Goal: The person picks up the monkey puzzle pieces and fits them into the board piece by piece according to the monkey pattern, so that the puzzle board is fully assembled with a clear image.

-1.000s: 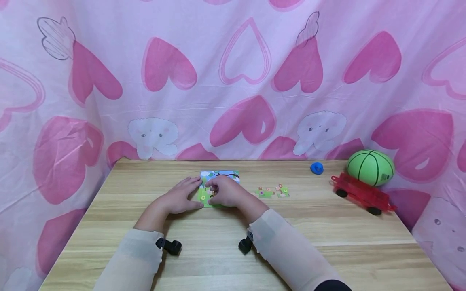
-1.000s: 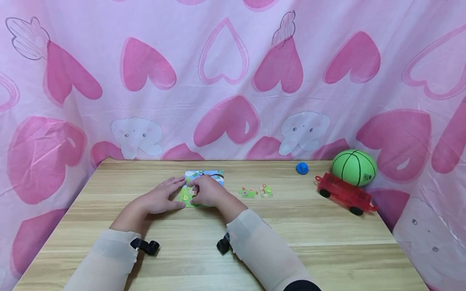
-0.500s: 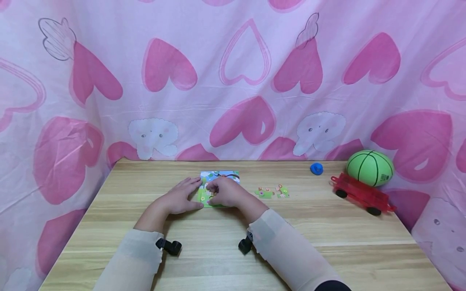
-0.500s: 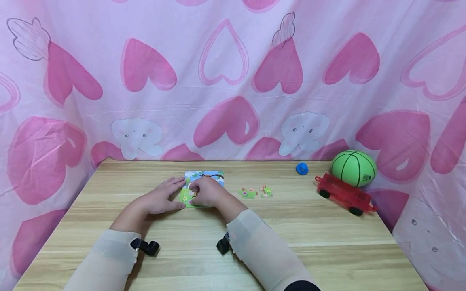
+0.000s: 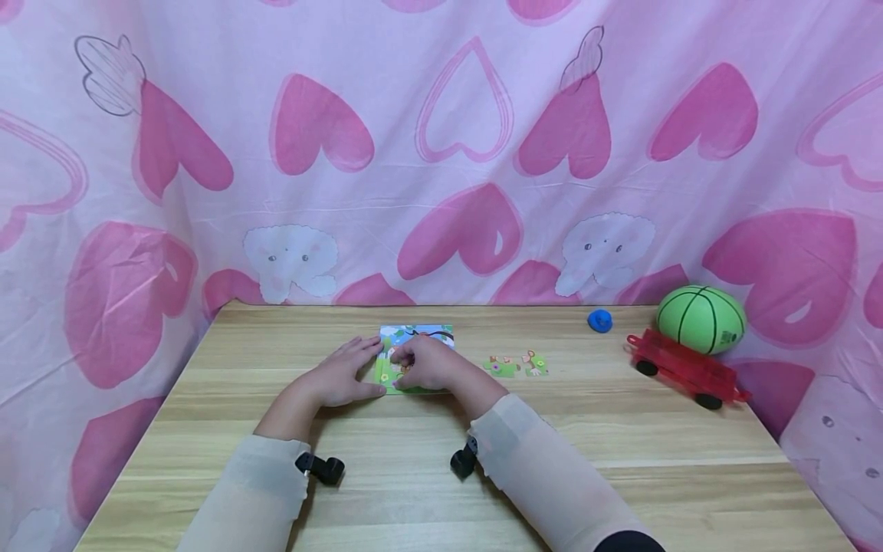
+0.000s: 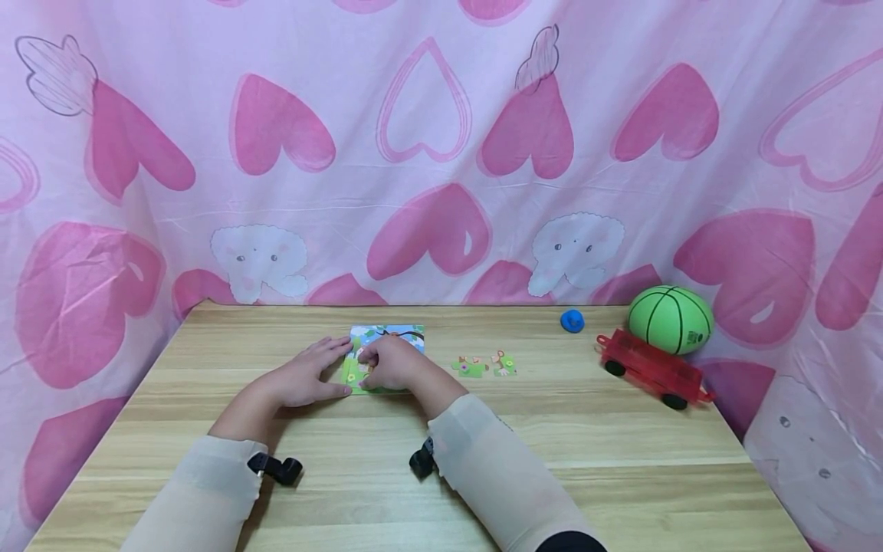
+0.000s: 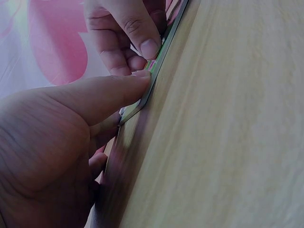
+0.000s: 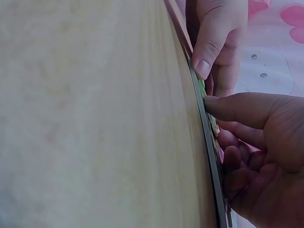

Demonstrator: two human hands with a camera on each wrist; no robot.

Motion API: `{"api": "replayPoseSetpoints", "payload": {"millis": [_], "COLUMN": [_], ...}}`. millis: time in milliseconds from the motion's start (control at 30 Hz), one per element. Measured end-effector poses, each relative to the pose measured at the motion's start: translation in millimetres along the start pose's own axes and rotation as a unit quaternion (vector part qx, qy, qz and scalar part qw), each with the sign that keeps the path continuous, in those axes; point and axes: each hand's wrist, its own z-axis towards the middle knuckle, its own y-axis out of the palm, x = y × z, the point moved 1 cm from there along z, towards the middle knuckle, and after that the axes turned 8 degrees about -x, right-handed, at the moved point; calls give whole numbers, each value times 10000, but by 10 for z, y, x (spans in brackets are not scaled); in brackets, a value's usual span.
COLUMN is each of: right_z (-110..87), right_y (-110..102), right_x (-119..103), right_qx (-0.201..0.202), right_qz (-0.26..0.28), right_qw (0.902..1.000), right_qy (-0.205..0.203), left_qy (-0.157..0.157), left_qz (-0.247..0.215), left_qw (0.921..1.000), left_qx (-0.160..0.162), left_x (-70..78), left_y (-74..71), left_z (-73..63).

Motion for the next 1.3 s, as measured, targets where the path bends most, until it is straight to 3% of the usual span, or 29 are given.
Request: {"api": "replayPoseSetpoints", "payload": {"millis": [367,633,800,1067,1300], "right_z": [24,13,-23,-332,-671], "right_y": [-3,-24,-50,-268,-480], "right_x": [8,-31,23,125,513], "right_qx": [-32,-110,-119,154,650], "right_qz": [19,-194,20,482,837], "right_qw": [10000,9998,9998,9974,9943], "right_qy": [84,2,-186,-522,89], "left_qy": [47,34,19,-19,-58], "left_qz": [-36,51,31,97,108], "left_qw": [10000,10000,10000,10000,9999], "left_qx": [21,38,29,7,8], "left_x": [1,-7,-4,-9,-32], "left_y": [-6,-7,-4,-7,23], "left_z": [-10,-10,-8,4,19]}}
